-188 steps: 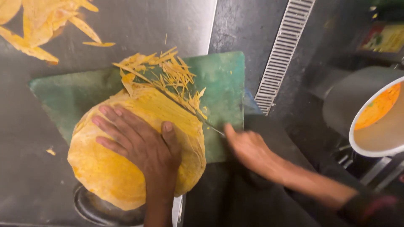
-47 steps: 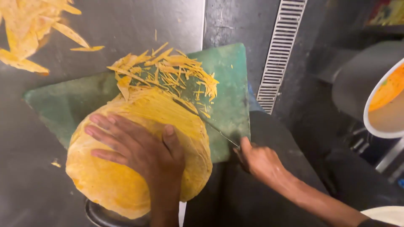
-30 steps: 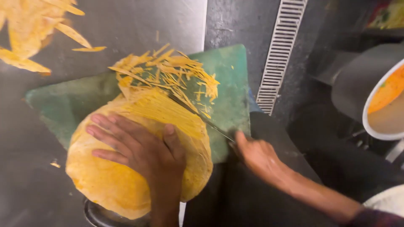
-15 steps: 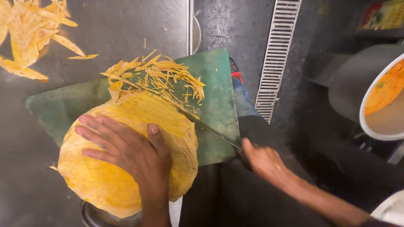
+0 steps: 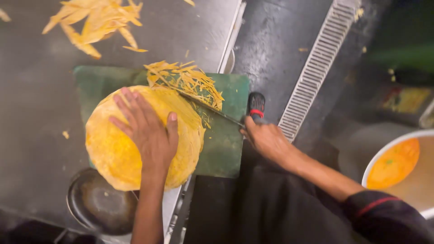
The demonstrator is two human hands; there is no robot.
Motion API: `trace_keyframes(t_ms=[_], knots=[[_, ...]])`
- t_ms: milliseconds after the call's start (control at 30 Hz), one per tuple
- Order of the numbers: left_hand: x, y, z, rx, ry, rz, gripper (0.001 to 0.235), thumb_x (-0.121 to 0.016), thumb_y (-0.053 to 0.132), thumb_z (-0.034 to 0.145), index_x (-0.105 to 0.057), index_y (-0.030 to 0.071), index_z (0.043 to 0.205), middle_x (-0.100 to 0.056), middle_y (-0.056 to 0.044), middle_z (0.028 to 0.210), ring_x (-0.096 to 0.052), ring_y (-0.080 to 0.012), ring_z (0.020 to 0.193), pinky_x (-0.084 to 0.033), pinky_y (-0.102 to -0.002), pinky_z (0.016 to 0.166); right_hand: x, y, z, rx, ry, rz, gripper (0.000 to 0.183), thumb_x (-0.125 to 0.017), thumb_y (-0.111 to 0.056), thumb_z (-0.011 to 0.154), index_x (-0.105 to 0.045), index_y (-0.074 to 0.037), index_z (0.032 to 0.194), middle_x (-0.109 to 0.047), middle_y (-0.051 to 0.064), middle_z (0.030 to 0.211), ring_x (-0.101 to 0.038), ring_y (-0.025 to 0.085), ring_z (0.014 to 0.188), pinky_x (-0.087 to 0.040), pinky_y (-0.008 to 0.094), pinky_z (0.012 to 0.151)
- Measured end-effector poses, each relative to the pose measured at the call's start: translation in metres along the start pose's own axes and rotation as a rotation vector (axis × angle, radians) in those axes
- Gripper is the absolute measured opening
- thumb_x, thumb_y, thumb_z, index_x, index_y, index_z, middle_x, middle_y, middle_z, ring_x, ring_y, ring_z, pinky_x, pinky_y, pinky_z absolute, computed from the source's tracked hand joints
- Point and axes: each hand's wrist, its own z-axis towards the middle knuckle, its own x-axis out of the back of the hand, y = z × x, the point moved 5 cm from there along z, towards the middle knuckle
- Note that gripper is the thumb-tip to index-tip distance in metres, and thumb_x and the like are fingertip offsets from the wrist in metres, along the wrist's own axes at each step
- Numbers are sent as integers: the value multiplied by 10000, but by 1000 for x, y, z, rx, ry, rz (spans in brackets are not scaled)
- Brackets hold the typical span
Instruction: The person slices a large stack of yellow flatbreads into thin strips with a knife on a green cutting board, holding the stack steady with one hand while cutting around it, and the cut strips accumulate on the board and counter beside the pans.
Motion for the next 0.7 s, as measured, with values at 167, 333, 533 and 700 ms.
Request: trace_keyframes(t_ms=[167,333,533,700], knots=[[4,3,0,54,-5,-34,891,-487,482,1052,-183,-149,1604,-76,-308,1715,-11,-499,1594,61,-709,1216,41,5,39,139,-60,-67,338,-579,-338,1016,-477,-22,1081,-625,190,587,-638,463,559,-499,565,495],[28,5,-48,167,129,-138,823,-534,434,1051,-245,-70,1634,-172,-290,1728,-113,-435,1627,20,-625,1283,50,24,46,255,-86,140,399,-633,-315,981,-502,7,1178,-662,180,655,-657,482,638,-525,557,579],[-93,-22,-261,746,1030,-405,353,-529,268,1222,-489,-65,1334,-498,-184,1363,-495,-295,1302,-386,-455,1221,53,49,88,268,252,166,335,-723,-274,979,-548,-1,1060,-647,257,927,-636,478,838,-511,531,695],[-225,57,-274,1055,148,-926,436,-495,368,1096,-666,-31,1056,-703,-151,939,-623,-242,811,-496,-365,769,50,56,109,201,218,169,340,-713,-293,971,-559,-11,1084,-635,278,986,-661,439,726,-506,505,618]])
